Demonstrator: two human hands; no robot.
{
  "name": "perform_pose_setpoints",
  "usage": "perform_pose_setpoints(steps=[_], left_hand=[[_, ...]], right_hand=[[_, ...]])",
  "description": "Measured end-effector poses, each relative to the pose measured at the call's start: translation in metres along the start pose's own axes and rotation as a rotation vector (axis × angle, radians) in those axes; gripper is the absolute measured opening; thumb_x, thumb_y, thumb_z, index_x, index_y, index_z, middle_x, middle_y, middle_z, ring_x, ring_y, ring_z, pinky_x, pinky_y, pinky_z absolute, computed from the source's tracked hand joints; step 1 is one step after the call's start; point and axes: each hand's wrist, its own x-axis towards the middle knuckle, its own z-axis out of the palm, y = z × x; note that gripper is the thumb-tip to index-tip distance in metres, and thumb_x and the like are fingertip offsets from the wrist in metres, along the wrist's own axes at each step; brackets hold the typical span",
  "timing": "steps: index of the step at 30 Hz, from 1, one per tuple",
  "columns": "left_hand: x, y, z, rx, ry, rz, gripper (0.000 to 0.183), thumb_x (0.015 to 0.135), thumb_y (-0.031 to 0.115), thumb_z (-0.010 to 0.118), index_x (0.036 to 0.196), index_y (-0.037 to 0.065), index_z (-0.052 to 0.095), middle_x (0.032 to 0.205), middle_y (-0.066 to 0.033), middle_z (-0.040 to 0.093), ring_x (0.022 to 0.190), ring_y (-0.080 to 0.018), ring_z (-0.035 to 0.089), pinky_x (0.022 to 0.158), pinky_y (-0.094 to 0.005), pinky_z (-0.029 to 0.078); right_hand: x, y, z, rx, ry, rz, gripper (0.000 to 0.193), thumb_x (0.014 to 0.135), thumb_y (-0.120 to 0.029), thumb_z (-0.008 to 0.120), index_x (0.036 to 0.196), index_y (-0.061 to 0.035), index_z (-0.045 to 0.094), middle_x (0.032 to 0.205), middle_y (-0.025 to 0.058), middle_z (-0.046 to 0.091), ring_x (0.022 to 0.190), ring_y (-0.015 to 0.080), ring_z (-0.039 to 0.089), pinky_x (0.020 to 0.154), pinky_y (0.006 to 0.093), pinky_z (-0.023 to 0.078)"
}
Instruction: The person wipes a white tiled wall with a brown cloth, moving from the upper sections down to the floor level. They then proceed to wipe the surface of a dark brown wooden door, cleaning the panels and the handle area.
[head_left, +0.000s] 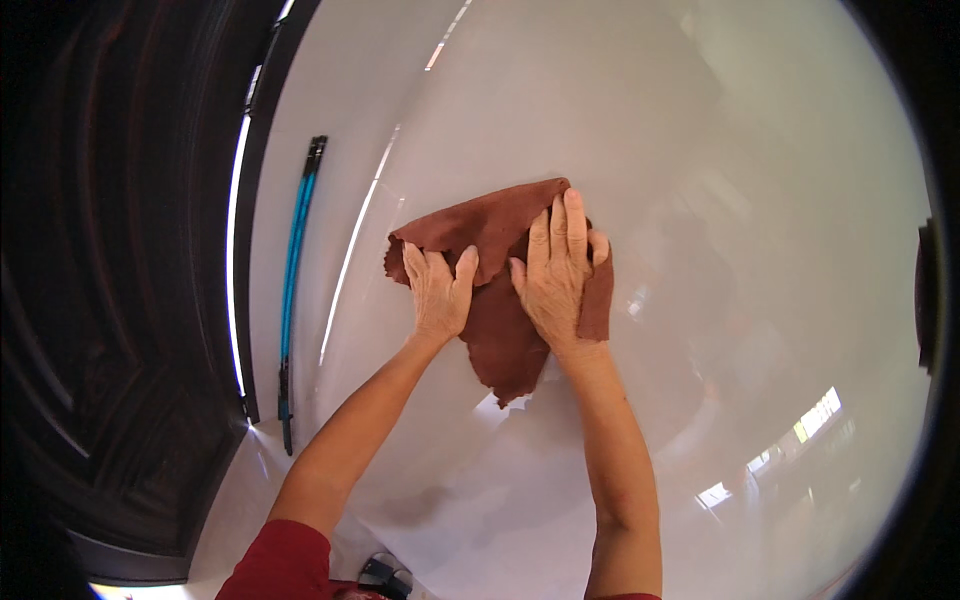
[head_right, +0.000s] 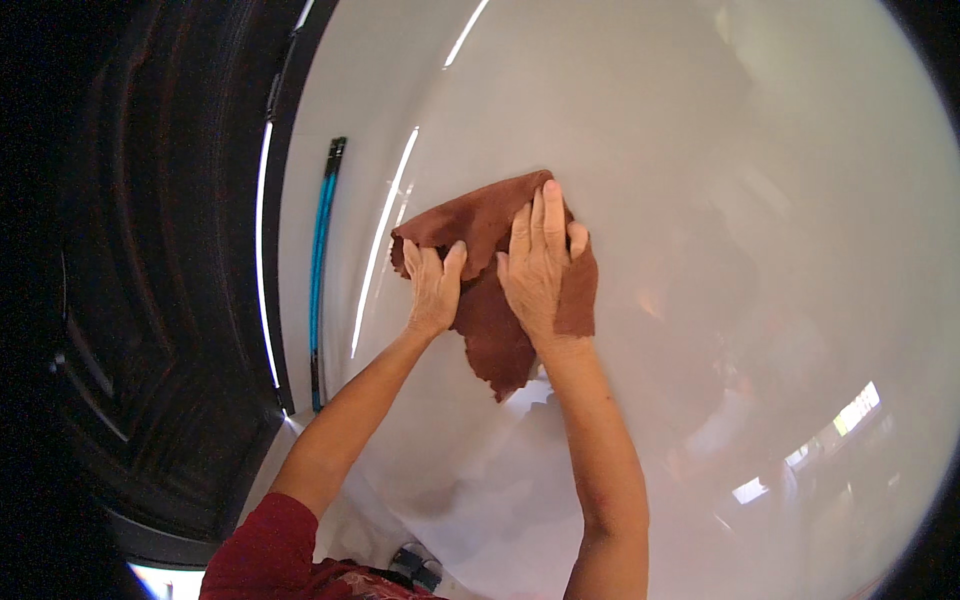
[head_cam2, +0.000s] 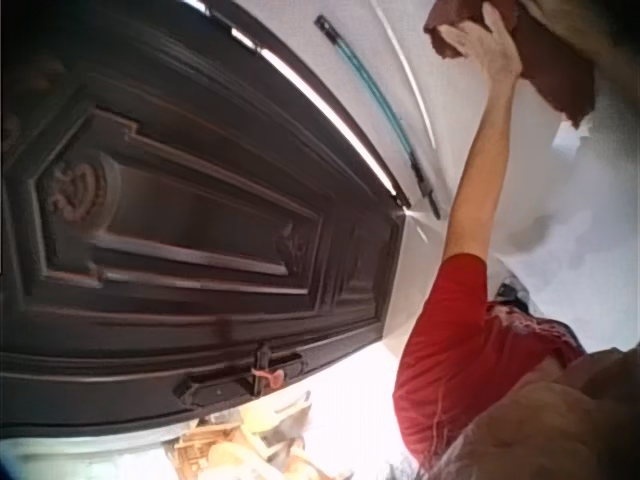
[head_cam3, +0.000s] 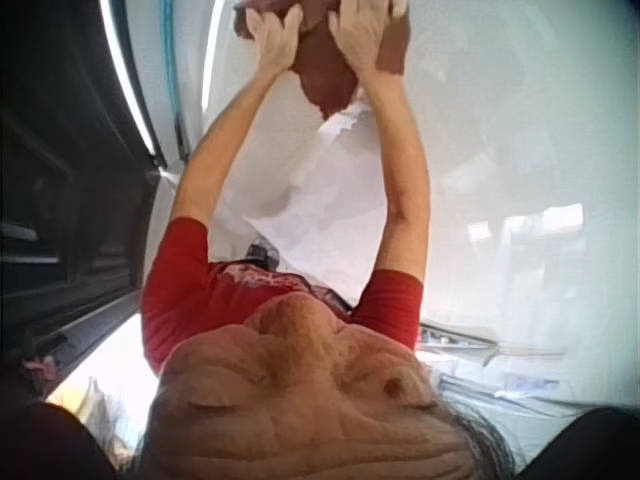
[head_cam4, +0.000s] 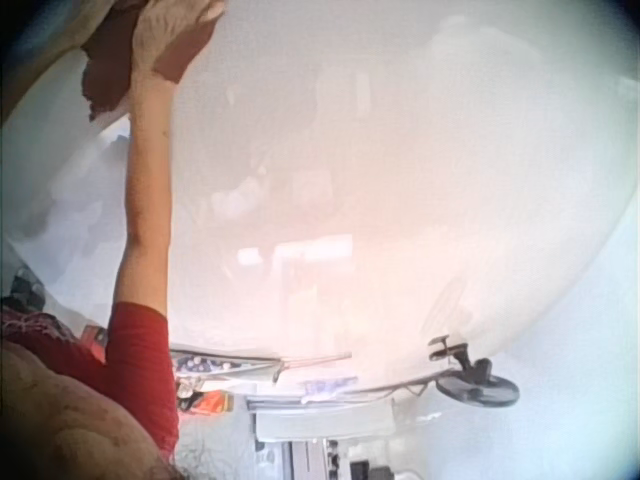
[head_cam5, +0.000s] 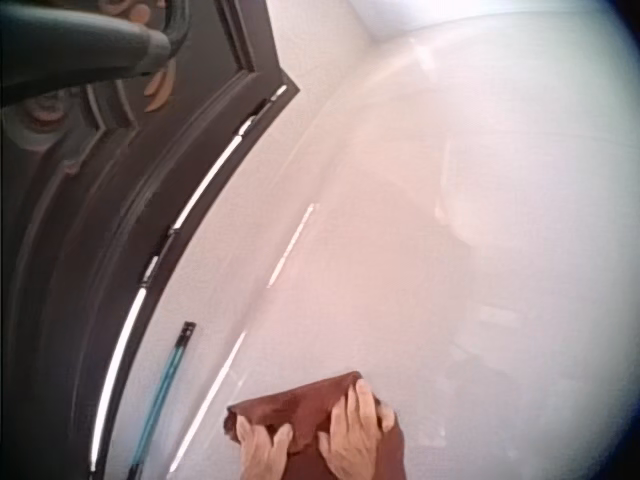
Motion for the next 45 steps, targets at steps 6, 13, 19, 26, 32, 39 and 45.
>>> perform_pose_setpoints(steps=[6,13,19,26,32,39,45], left_hand=[[-0.037,0.067,0.028,0.025,0.117,0.083,0.066,0.089,0.046,0.050,0.124,-0.008,0.035,0.133,-0.0365,0.024,0.130,-0.0545,0.008,0.102,-0.0655,0.008],[-0.104,0.130,0.067,0.101,0.158,0.371,0.068,0.081,0.045,0.060,0.129,0.001,0.043,0.137,-0.0302,0.023,0.130,-0.0540,0.010,0.102,-0.0663,0.010],[-0.184,0.158,0.073,0.005,0.059,0.450,0.075,0.077,0.048,0.064,0.125,-0.005,0.042,0.139,-0.0325,0.022,0.130,-0.0548,0.008,0.100,-0.0692,0.010],[-0.303,0.137,0.082,0.130,-0.237,0.508,0.077,0.081,0.044,0.057,0.138,-0.001,0.033,0.143,-0.0298,0.020,0.133,-0.0502,0.011,0.102,-0.0647,0.015],[-0.325,0.095,0.078,0.074,-0.414,0.254,0.073,0.083,0.036,0.056,0.140,0.000,0.027,0.142,-0.0288,0.020,0.133,-0.0498,0.007,0.102,-0.0640,0.011],[-0.227,0.069,0.075,0.062,-0.085,0.240,0.084,0.071,0.038,0.068,0.135,-0.002,0.030,0.131,-0.0290,0.026,0.121,-0.0488,0.021,0.099,-0.0620,0.015],[-0.097,0.040,0.040,0.126,-0.064,0.208,0.078,0.069,0.032,0.069,0.131,-0.001,0.034,0.126,-0.0288,0.030,0.115,-0.0469,0.027,0.096,-0.0583,0.021]], right_hand=[[-0.033,0.026,-0.035,-0.134,-0.014,0.141,0.052,0.071,-0.036,0.069,0.111,-0.0046,0.057,0.128,0.0122,0.051,0.129,0.0223,0.033,0.090,0.0353,0.028],[-0.110,0.073,-0.105,-0.293,-0.080,0.298,0.051,0.072,-0.039,0.068,0.107,-0.0040,0.058,0.125,0.0114,0.052,0.129,0.0239,0.033,0.091,0.0378,0.024],[-0.194,0.084,-0.138,-0.410,-0.011,0.287,0.045,0.074,-0.045,0.066,0.099,-0.0084,0.064,0.131,0.0090,0.045,0.119,0.0278,0.040,0.087,0.0404,0.028],[-0.305,0.054,-0.162,-0.045,-0.080,0.281,0.042,0.082,-0.003,0.057,0.124,0.0001,0.052,0.118,0.0205,0.053,0.098,0.0380,0.054,0.078,0.0449,0.044],[-0.345,-0.013,-0.122,-0.159,-0.234,0.431,0.033,0.082,-0.016,0.061,0.114,-0.0062,0.056,0.131,0.0229,0.041,0.119,0.0503,0.036,0.091,0.0602,0.030],[-0.246,-0.010,-0.084,-0.170,-0.145,0.335,0.019,0.085,-0.029,0.059,0.089,-0.0103,0.062,0.132,0.0240,0.039,0.127,0.0515,0.028,0.097,0.0601,0.024],[-0.124,-0.020,-0.037,-0.058,-0.184,0.286,0.016,0.080,-0.025,0.062,0.081,-0.0096,0.062,0.124,0.0220,0.045,0.129,0.0471,0.027,0.101,0.0578,0.022]])
